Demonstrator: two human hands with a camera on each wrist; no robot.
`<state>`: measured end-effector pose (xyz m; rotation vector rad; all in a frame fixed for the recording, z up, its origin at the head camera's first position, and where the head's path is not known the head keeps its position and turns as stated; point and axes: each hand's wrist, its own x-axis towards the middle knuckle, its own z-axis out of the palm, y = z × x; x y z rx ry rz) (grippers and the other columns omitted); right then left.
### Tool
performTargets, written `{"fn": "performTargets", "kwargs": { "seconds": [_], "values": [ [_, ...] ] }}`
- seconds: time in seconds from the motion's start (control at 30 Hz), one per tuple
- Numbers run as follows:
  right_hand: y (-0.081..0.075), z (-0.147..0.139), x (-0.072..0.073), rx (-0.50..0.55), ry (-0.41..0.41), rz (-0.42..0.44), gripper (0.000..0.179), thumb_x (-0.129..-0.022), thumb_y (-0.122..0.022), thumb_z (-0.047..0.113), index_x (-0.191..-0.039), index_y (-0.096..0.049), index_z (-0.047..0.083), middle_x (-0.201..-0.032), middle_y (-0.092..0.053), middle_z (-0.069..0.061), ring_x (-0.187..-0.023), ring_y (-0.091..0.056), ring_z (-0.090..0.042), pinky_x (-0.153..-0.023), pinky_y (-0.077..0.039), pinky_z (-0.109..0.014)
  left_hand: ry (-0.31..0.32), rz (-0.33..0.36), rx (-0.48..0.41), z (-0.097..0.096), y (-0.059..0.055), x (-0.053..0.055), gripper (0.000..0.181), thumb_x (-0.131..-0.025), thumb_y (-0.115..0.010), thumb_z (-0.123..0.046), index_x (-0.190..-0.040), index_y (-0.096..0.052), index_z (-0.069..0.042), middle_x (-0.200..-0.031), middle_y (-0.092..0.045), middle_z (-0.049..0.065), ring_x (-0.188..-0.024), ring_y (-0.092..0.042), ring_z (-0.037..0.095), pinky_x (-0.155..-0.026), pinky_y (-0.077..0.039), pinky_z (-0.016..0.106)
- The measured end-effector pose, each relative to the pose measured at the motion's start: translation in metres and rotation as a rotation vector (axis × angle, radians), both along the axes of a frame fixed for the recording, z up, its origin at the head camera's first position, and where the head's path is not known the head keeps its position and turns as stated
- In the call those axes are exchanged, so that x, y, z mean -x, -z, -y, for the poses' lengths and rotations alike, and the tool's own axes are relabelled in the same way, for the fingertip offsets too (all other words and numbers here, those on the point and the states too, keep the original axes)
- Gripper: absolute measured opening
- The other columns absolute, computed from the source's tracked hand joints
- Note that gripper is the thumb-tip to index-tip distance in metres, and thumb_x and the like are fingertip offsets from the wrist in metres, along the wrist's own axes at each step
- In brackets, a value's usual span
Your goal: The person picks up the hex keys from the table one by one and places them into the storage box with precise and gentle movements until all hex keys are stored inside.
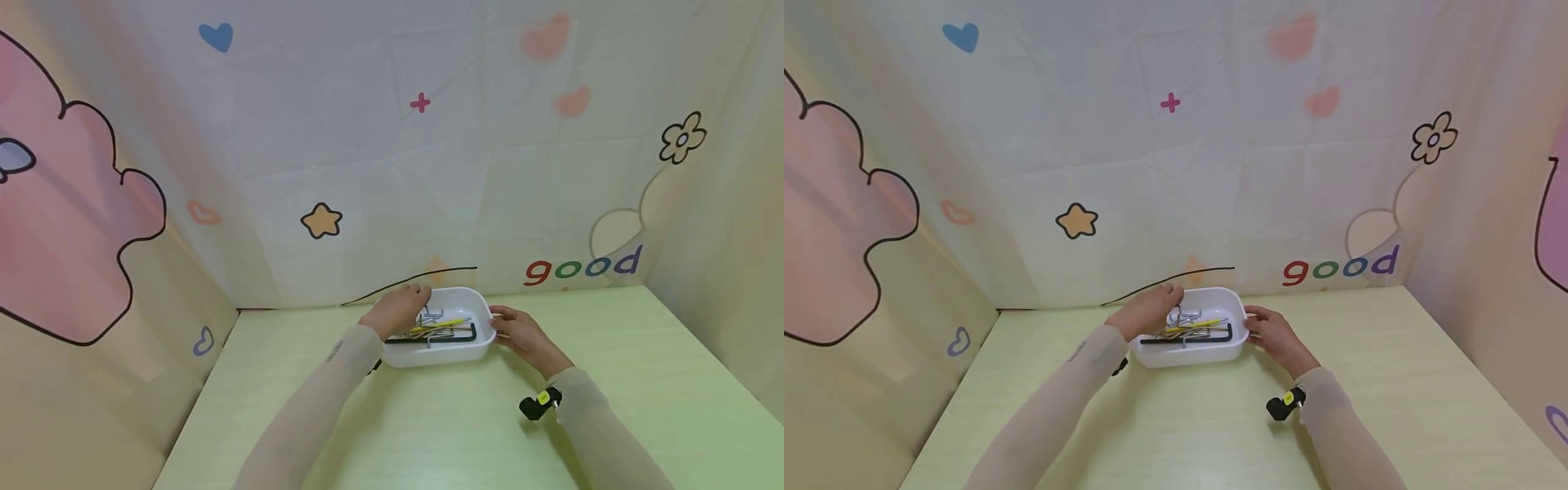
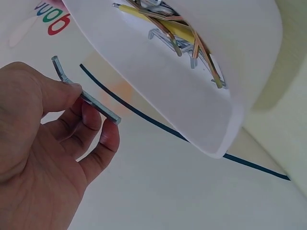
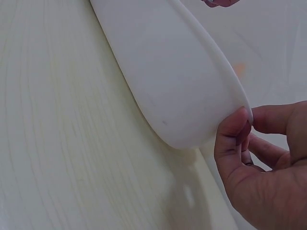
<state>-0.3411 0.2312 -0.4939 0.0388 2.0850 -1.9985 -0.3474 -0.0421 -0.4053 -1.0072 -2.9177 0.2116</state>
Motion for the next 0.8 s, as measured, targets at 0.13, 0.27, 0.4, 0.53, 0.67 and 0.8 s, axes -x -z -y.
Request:
{"fn": "performTargets", "kwargs": {
  "seconds": [0.13, 0.27, 0.4, 0.53, 0.67, 0.8],
  "values": [
    [-0.001, 0.0, 0.001, 0.007, 0.001, 0.004, 0.051, -0.101, -0.049, 0.008, -0.149, -0.035, 0.001, -0.128, -0.05, -0.017, -0.11, -0.055, -0.024, -0.085, -0.059, -0.021, 0.005, -0.012, 0.006, -0.001, 0.002, 0.005, 0.032, -0.097, -0.059, -0.012, -0.127, -0.048, -0.015, -0.11, -0.059, 0.0, -0.093, -0.055, 0.013, -0.081, -0.055, 0.026],
    [0.0, 0.002, 0.001, 0.009, 0.005, 0.01, 0.051, -0.101, -0.051, 0.009, -0.149, -0.036, 0.001, -0.128, -0.051, -0.016, -0.108, -0.055, -0.023, -0.085, -0.059, -0.022, 0.001, -0.005, 0.012, -0.001, 0.005, 0.009, 0.034, -0.096, -0.06, -0.012, -0.128, -0.048, -0.015, -0.111, -0.059, -0.001, -0.093, -0.055, 0.012, -0.083, -0.055, 0.025],
    [0.0, 0.003, 0.001, 0.004, 0.01, 0.015, 0.051, -0.101, -0.051, 0.01, -0.149, -0.037, 0.003, -0.131, -0.05, -0.017, -0.109, -0.055, -0.023, -0.087, -0.059, -0.022, -0.023, 0.036, -0.006, 0.001, 0.006, 0.012, 0.035, -0.096, -0.062, -0.011, -0.127, -0.048, -0.015, -0.11, -0.059, -0.001, -0.093, -0.054, 0.011, -0.082, -0.054, 0.024],
    [0.0, 0.003, 0.0, 0.008, 0.003, 0.007, 0.051, -0.101, -0.051, 0.011, -0.15, -0.036, 0.004, -0.136, -0.048, -0.019, -0.112, -0.054, -0.025, -0.089, -0.059, -0.023, -0.052, 0.065, -0.026, 0.003, 0.008, 0.014, 0.032, -0.096, -0.062, -0.011, -0.125, -0.049, -0.016, -0.11, -0.058, -0.002, -0.094, -0.055, 0.011, -0.083, -0.054, 0.024],
    [0.0, 0.003, 0.001, 0.013, 0.0, 0.005, 0.051, -0.101, -0.051, 0.011, -0.15, -0.036, 0.003, -0.137, -0.047, -0.02, -0.115, -0.053, -0.027, -0.089, -0.059, -0.023, -0.071, 0.077, -0.022, 0.004, 0.011, 0.018, 0.033, -0.096, -0.063, -0.013, -0.126, -0.05, -0.016, -0.111, -0.059, -0.002, -0.096, -0.055, 0.012, -0.085, -0.054, 0.025],
    [-0.001, 0.004, 0.001, 0.015, 0.002, 0.006, 0.051, -0.101, -0.05, 0.01, -0.15, -0.036, 0.003, -0.138, -0.047, -0.02, -0.116, -0.053, -0.028, -0.089, -0.059, -0.023, -0.088, 0.089, -0.021, 0.004, 0.013, 0.021, 0.033, -0.096, -0.062, -0.014, -0.126, -0.05, -0.017, -0.112, -0.059, -0.002, -0.096, -0.055, 0.012, -0.084, -0.054, 0.026]
  ]
}}
